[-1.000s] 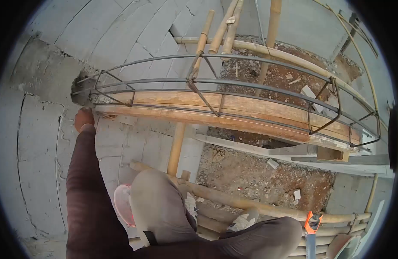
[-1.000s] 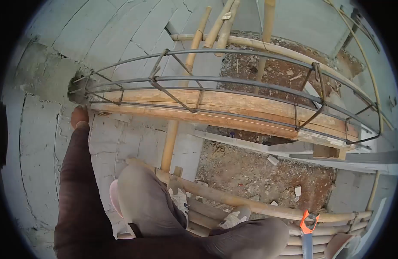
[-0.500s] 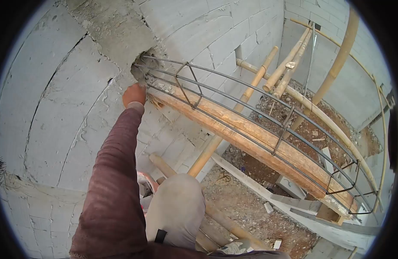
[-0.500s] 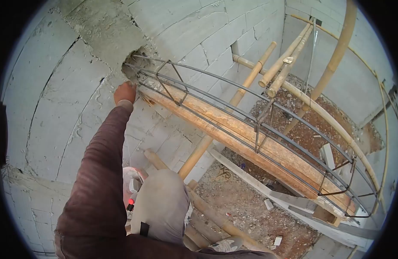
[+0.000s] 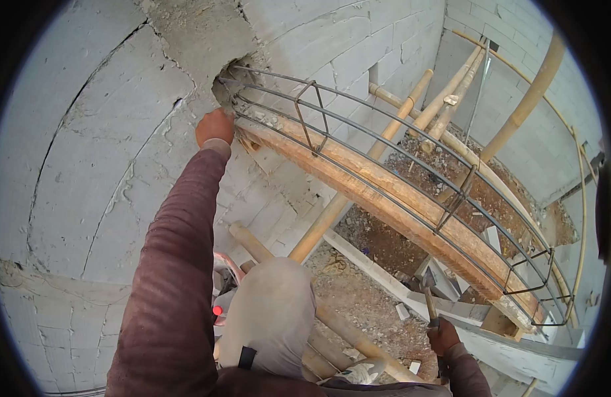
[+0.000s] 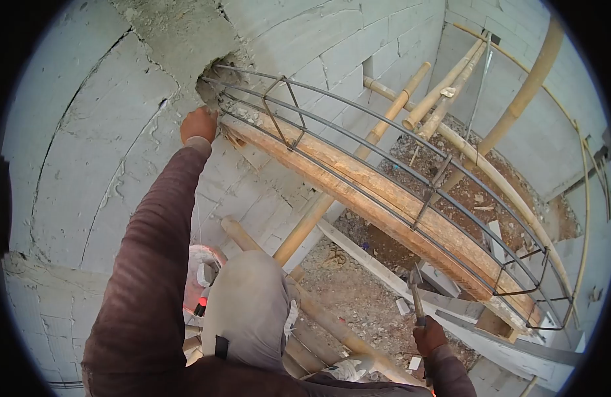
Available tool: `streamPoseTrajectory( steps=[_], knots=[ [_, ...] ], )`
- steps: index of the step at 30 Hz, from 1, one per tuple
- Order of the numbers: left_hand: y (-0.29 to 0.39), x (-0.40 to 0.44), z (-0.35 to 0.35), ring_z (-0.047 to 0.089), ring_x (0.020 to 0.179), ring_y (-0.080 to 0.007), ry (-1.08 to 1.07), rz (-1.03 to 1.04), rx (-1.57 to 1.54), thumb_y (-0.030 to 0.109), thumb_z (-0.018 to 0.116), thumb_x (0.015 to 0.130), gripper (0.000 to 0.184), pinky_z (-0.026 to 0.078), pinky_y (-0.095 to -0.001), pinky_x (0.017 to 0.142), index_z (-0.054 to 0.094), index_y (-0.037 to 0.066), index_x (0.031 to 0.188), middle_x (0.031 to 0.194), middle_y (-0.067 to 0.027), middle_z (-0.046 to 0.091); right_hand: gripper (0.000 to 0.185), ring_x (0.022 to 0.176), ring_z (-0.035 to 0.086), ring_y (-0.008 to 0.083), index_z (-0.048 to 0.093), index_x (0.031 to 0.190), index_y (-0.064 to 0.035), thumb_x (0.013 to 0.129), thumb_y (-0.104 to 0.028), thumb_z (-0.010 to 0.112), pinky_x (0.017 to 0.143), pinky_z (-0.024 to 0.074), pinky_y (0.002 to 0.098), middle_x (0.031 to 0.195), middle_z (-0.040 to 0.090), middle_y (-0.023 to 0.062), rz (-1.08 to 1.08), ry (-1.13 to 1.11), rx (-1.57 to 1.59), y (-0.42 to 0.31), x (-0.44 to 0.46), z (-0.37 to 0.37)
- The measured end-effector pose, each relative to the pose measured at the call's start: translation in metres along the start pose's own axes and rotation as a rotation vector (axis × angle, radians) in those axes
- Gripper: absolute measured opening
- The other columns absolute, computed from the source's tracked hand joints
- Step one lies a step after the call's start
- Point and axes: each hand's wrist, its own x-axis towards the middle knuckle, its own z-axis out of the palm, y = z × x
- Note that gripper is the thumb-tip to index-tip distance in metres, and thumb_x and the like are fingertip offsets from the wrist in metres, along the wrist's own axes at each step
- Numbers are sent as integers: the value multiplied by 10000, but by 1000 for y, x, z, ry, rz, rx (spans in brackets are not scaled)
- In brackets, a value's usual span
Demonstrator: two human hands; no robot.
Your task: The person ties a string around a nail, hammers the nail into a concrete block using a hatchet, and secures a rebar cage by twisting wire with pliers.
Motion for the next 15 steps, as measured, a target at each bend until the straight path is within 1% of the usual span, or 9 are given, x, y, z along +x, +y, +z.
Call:
streamPoseTrajectory(
  steps=[2, 3, 4, 5, 6, 8, 10, 11, 15],
  knots=[
    [0, -1, -2, 694, 946, -373, -15, 7, 10, 405, 628, 901, 351, 555, -462, 829, 718, 92, 1031, 1006, -190, 715, 461, 860, 665, 453, 518, 1181, 9, 836, -265, 656, 804, 534, 513, 909, 681, 266, -203, 155, -252, -55, 36, 4],
    [0, -1, -4, 693, 948, -373, -13, 2, 5, 406, 628, 901, 354, 554, -463, 830, 718, 90, 1033, 1008, -192, 715, 487, 893, 664, 448, 513, 1194, 4, 835, -285, 671, 819, 529, 519, 946, 682, 258, -251, 176, -234, -107, 39, 2],
    [0, -3, -5, 693, 950, -374, -16, 2, 3, 408, 629, 901, 358, 554, -464, 832, 719, 88, 1034, 1010, -194, 714, 480, 883, 662, 444, 494, 1205, -16, 836, -267, 670, 805, 526, 515, 951, 681, 246, -368, 193, -248, -142, 52, 10],
    [2, -2, -6, 692, 952, -374, -17, 6, 0, 409, 629, 900, 361, 554, -465, 833, 719, 87, 1036, 1012, -196, 714, 472, 869, 658, 445, 474, 1201, -33, 838, -258, 674, 784, 519, 520, 933, 675, 244, -458, 137, -170, -183, 64, 16],
    [2, -2, -6, 692, 954, -374, -18, 2, -1, 409, 630, 899, 360, 553, -466, 836, 719, 89, 1040, 1015, -198, 713, 449, 870, 652, 446, 468, 1174, -41, 840, -254, 680, 768, 512, 525, 932, 671, 246, -599, 180, -123, -220, 74, 27],
    [2, -1, -5, 691, 957, -375, -19, -10, -6, 408, 632, 898, 360, 551, -467, 842, 720, 94, 1049, 1020, -201, 711, 421, 904, 646, 448, 474, 1172, -41, 867, -260, 664, 779, 509, 525, 956, 668, 251, -656, 121, -50, -291, 91, 47],
    [4, -1, -7, 690, 959, -376, -26, -21, -5, 405, 632, 898, 354, 550, -467, 846, 722, 98, 1049, 1018, -201, 712, 411, 912, 648, 447, 481, 1171, -39, 878, -268, 656, 786, 511, 525, 981, 665, 251, -721, 109, 57, -349, 105, 64],
    [4, -1, -8, 690, 959, -377, -25, -32, -6, 404, 632, 899, 351, 550, -466, 848, 724, 100, 1049, 1017, -201, 712, 408, 917, 647, 446, 490, 1172, -29, 884, -263, 658, 793, 513, 517, 987, 667, 248, -748, 144, 78, -373, 111, 69],
    [3, 0, -6, 690, 952, -379, -25, -16, 7, 404, 632, 901, 349, 550, -466, 845, 728, 99, 1040, 996, -207, 713, 376, 927, 649, 431, 518, 1152, -26, 886, -254, 656, 806, 519, 504, 1015, 660, 233, -824, 219, 139, -433, 121, 79]
  ],
)
